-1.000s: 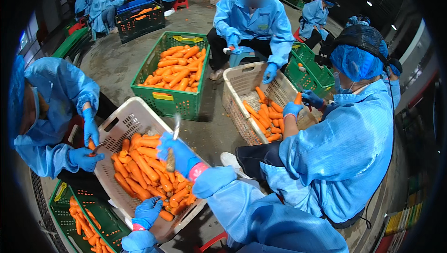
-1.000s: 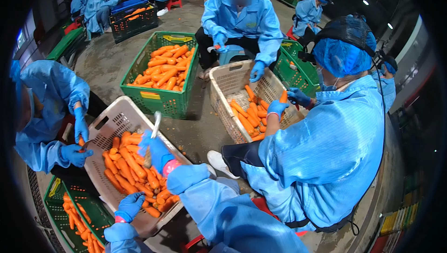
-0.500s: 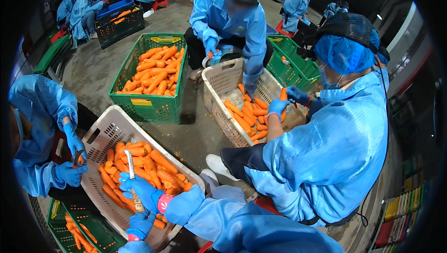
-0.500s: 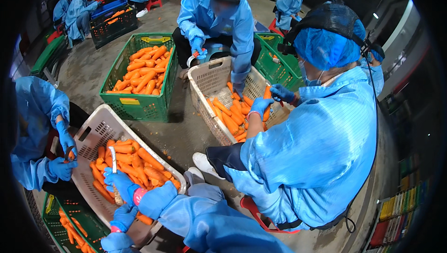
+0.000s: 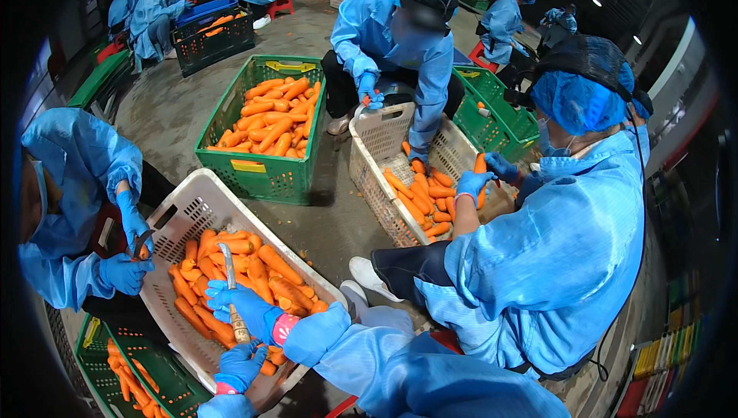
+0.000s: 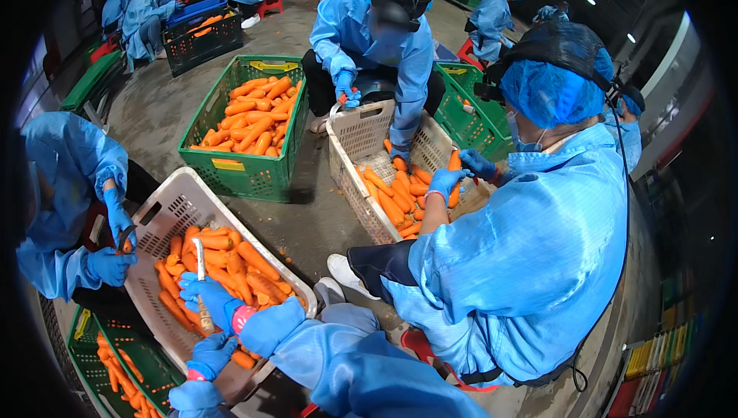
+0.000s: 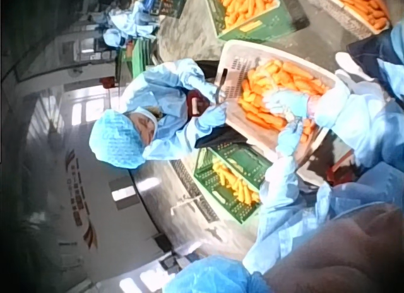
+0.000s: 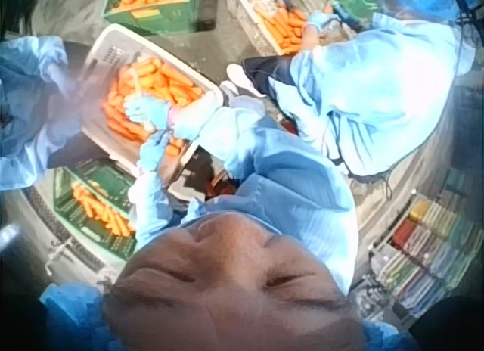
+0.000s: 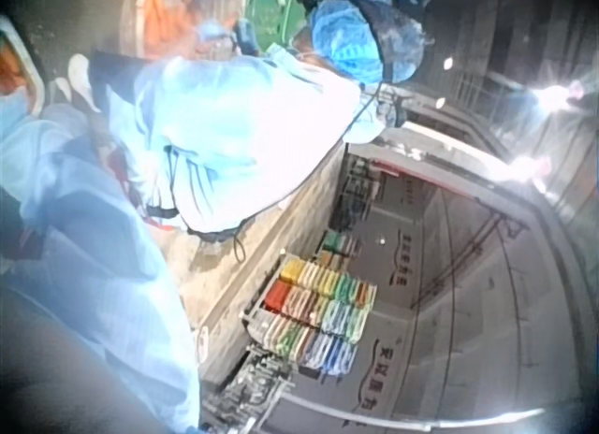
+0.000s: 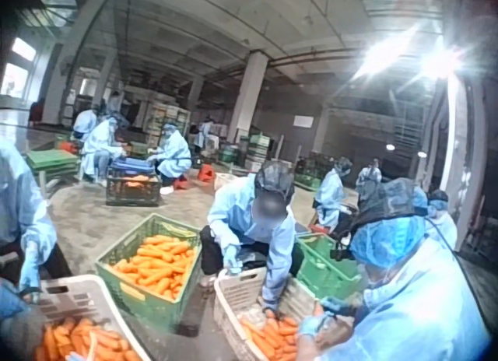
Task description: The person peels carrots using a small knife, holding each carrot in the left hand and removing the skin with the right hand. The peeled carrots are placed into a white basket in front of them.
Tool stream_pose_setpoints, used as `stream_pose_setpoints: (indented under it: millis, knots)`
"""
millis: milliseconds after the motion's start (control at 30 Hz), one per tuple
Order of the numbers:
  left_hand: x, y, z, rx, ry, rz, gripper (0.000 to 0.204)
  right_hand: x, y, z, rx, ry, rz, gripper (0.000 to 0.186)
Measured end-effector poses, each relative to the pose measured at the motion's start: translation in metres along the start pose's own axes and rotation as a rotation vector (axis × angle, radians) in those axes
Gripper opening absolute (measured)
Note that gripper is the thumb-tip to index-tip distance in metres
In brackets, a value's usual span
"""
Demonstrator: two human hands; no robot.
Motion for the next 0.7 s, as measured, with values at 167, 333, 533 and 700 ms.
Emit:
stream_pose_setpoints:
  millis: [167,333,533,700]
  knots:
    - [0.001,0.002,-0.002,0.018,-0.027,-0.031,0.035,-0.004,0.001,0.004,-0.005,0.033,-0.005,0.057]
    - [-0.004,0.010,-0.013,0.051,0.076,0.143,0.032,-0.007,0.000,0.004,-0.052,0.035,-0.008,0.058]
    - [-0.006,0.017,-0.016,0.022,0.076,0.101,0.033,0.000,0.002,0.001,-0.046,0.031,-0.008,0.059]
    - [-0.005,0.016,-0.016,0.008,0.077,0.097,0.035,-0.005,0.003,0.003,-0.043,0.073,-0.010,0.055]
Point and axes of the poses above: each hand's wrist, its own x-axis away from the middle knuckle, its own y-axis out of the palm, z = x × y, the point moved 6 cm from there along -x, towards the middle knuckle, and after that the axes turned 5 degrees about -x, right-handed, at the moved point
